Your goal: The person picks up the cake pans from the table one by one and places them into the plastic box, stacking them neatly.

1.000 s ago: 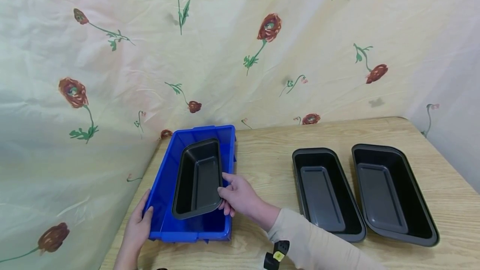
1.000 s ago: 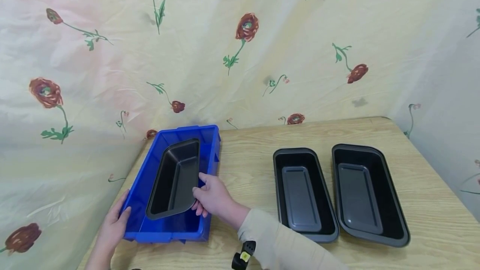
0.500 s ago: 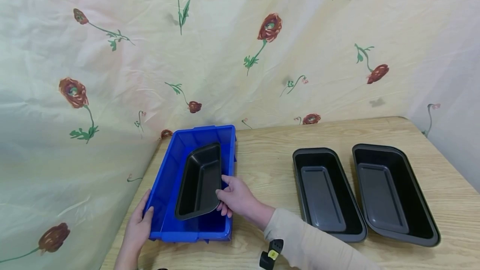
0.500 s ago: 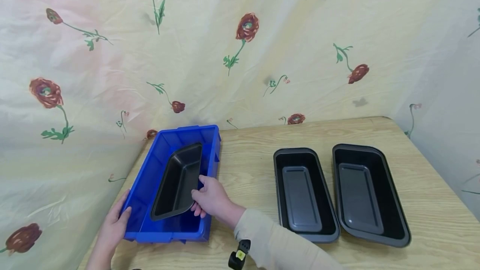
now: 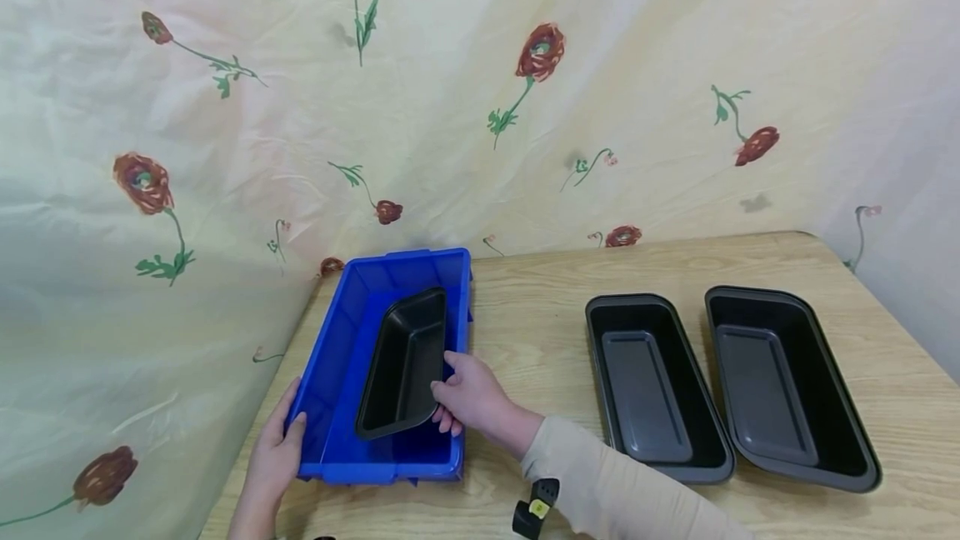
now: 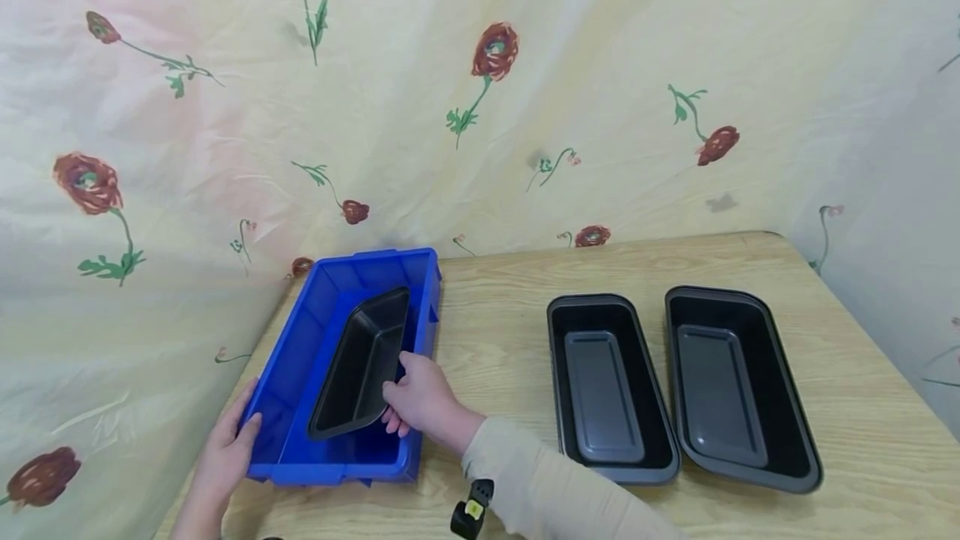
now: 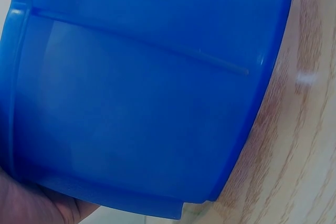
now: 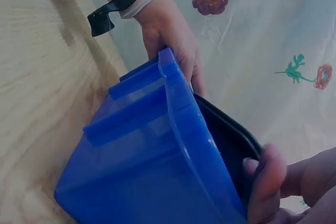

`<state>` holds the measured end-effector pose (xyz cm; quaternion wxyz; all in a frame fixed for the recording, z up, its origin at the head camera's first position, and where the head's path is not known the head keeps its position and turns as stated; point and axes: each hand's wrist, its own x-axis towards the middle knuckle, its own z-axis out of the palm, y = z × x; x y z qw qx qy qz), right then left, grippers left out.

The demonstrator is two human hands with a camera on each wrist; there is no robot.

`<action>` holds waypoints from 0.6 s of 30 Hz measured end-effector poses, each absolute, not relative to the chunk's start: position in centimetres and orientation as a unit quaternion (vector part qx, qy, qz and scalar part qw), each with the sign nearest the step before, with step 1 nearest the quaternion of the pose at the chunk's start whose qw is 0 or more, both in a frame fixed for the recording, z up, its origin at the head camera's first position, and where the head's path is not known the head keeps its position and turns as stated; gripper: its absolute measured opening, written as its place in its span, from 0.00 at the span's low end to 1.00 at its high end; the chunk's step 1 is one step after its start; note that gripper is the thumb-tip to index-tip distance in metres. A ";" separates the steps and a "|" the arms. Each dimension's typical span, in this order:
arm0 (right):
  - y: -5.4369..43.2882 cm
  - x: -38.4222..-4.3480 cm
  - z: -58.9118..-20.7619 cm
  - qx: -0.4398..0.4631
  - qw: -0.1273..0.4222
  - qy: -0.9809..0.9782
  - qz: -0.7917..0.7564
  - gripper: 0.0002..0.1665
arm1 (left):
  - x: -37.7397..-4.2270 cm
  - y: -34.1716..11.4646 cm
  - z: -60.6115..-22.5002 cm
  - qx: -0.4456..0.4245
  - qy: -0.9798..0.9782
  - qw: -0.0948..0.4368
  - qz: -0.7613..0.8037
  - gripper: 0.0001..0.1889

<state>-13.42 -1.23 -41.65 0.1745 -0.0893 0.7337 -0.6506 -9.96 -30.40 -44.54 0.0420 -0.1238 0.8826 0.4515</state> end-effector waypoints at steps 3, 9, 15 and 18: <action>-1.3 -13.3 -41.5 -0.100 0.164 0.762 -0.619 0.38 | -10.0 -30.4 -44.4 -0.122 0.885 0.040 0.448 0.30; -1.4 -13.0 -41.1 -0.123 0.131 0.824 -0.538 0.38 | -10.1 -30.3 -44.4 -0.125 0.885 0.038 0.447 0.30; -1.8 -13.0 -41.1 -0.142 0.105 0.861 -0.478 0.34 | -10.0 -30.2 -44.5 -0.131 0.883 0.040 0.449 0.30; -2.2 -13.0 -41.1 -0.157 0.070 0.885 -0.432 0.34 | -10.0 -30.3 -44.5 -0.134 0.882 0.041 0.450 0.30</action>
